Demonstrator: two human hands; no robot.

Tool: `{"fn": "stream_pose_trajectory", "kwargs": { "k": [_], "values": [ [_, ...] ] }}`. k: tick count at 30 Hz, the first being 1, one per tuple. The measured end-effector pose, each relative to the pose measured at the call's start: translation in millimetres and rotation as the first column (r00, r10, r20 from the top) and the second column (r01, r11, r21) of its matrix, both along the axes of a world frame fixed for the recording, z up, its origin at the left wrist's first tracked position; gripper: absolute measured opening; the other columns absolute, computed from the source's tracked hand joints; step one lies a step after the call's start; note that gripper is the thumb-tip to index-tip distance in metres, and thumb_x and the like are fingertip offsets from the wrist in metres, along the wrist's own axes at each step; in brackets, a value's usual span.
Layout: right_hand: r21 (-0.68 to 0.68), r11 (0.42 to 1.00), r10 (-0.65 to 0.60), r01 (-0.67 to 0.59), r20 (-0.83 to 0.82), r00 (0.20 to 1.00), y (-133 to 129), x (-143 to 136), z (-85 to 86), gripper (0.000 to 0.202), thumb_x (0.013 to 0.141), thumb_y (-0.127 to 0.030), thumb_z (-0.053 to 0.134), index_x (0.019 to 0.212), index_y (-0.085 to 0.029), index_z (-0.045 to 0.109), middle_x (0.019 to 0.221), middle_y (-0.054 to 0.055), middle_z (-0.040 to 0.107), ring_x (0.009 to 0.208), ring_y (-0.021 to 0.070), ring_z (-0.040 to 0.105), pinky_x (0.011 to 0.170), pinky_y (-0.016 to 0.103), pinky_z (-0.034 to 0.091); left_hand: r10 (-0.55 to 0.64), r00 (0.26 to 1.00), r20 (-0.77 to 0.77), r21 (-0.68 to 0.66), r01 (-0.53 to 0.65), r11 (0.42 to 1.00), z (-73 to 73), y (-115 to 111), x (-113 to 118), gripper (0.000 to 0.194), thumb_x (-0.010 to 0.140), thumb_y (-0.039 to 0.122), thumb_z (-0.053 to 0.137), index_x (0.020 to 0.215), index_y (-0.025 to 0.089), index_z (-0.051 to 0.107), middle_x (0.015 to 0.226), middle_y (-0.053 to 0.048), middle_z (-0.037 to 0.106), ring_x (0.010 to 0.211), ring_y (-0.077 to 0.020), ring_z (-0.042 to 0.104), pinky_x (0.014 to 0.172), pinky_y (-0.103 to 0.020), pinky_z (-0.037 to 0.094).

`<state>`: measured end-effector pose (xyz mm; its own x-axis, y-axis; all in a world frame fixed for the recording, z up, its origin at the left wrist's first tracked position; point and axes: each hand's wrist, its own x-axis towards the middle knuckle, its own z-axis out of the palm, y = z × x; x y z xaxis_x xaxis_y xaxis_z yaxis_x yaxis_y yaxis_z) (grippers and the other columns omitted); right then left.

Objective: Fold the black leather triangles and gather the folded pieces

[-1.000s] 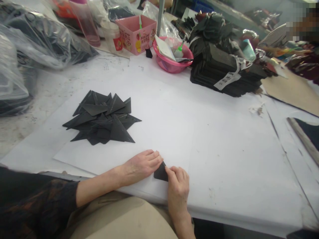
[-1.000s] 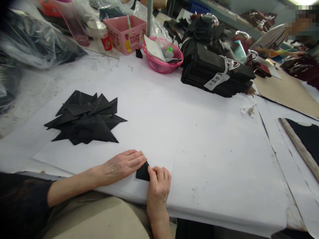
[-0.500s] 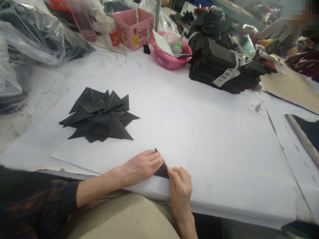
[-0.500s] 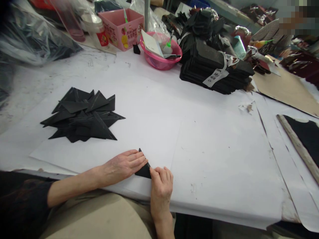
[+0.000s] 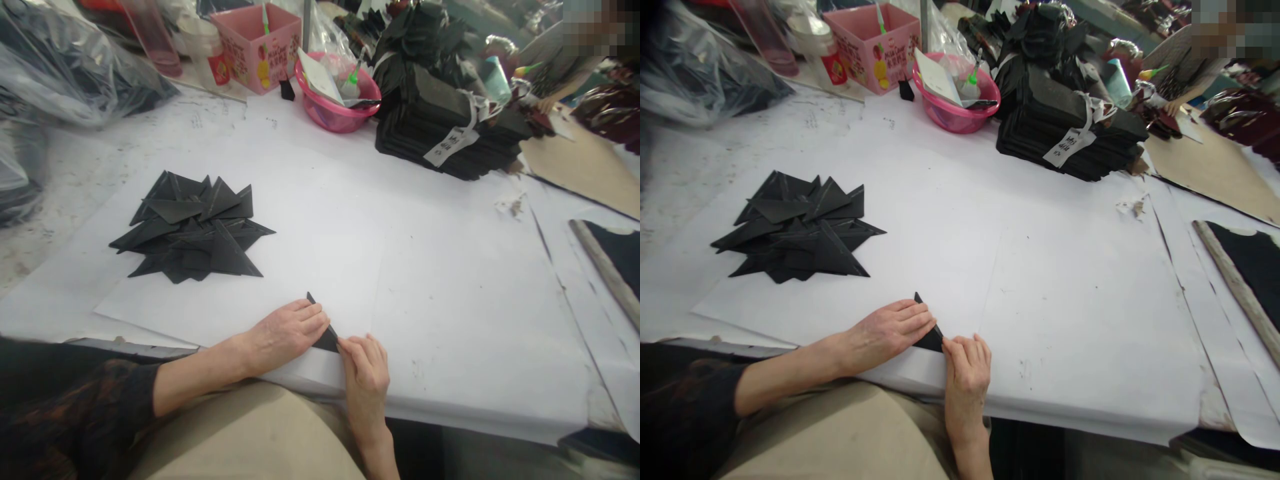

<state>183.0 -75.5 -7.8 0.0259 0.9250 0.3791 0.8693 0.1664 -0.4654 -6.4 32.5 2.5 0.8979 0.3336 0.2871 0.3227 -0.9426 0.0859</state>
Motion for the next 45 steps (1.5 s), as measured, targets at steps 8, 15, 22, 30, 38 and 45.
{"fn": "stream_pose_trajectory", "kwargs": {
  "k": [8,15,22,30,38,45],
  "values": [
    [-0.025,1.000,-0.002,0.003,0.019,1.000,-8.2,1.8,-4.1,0.024,0.094,-0.011,0.054,0.107,-0.024,0.068,0.089,0.001,0.062,0.088,0.0128,0.057,0.103,0.042,0.045,0.008,0.999,0.032,0.027,-0.009,1.000,-2.2,-4.4,1.5,0.025,0.099,0.014,0.045,0.122,0.012,0.056,0.113,-0.011,0.063,0.115,-0.0231,0.055,0.095,-0.037,0.045],
    [-0.040,0.999,-0.008,0.009,0.022,1.000,-11.6,1.9,-3.8,0.026,0.093,-0.009,0.055,0.111,-0.024,0.068,0.089,0.002,0.060,0.088,0.0130,0.054,0.103,0.043,0.045,-0.053,0.998,0.042,0.015,0.052,0.999,-3.7,-8.2,9.0,0.023,0.097,0.012,0.048,0.119,0.008,0.057,0.113,-0.011,0.061,0.112,-0.0225,0.055,0.094,-0.036,0.045],
    [0.009,1.000,-0.020,0.020,-0.026,0.999,-15.1,7.7,-4.1,0.017,0.090,-0.010,0.061,0.102,-0.021,0.068,0.089,0.000,0.063,0.087,0.0116,0.057,0.104,0.040,0.044,-0.042,0.998,0.047,0.032,0.040,0.999,0.6,-10.9,11.8,0.025,0.099,0.013,0.044,0.120,0.010,0.057,0.109,-0.009,0.063,0.108,-0.0235,0.057,0.087,-0.036,0.048],
    [-0.016,1.000,-0.027,0.026,-0.038,0.999,-15.0,8.1,-0.9,0.013,0.093,-0.013,0.059,0.099,-0.021,0.067,0.088,-0.001,0.063,0.086,0.0100,0.059,0.107,0.040,0.041,-0.020,0.996,0.081,0.039,0.017,0.999,-0.2,-11.6,12.5,0.023,0.100,0.015,0.045,0.118,0.012,0.057,0.105,-0.009,0.063,0.106,-0.0233,0.058,0.085,-0.036,0.048],
    [-0.030,0.999,-0.032,0.032,-0.005,0.999,-19.0,6.4,2.0,0.018,0.092,-0.008,0.057,0.102,-0.021,0.067,0.090,0.001,0.062,0.088,0.0107,0.058,0.107,0.042,0.040,-0.035,0.998,0.045,-0.005,0.035,0.999,-0.5,-14.0,19.1,0.019,0.098,0.012,0.047,0.113,0.010,0.058,0.106,-0.008,0.061,0.107,-0.0227,0.056,0.089,-0.036,0.047],
    [-0.039,0.997,-0.070,0.070,-0.010,0.997,-19.4,5.8,0.9,0.014,0.092,-0.013,0.059,0.101,-0.021,0.066,0.089,0.000,0.064,0.086,0.0113,0.059,0.107,0.041,0.040,-0.027,1.000,0.014,-0.058,0.028,0.998,-1.9,-17.4,24.3,0.019,0.098,0.011,0.047,0.114,0.010,0.057,0.096,-0.005,0.060,0.100,-0.0215,0.057,0.086,-0.036,0.048]
  ]
}}
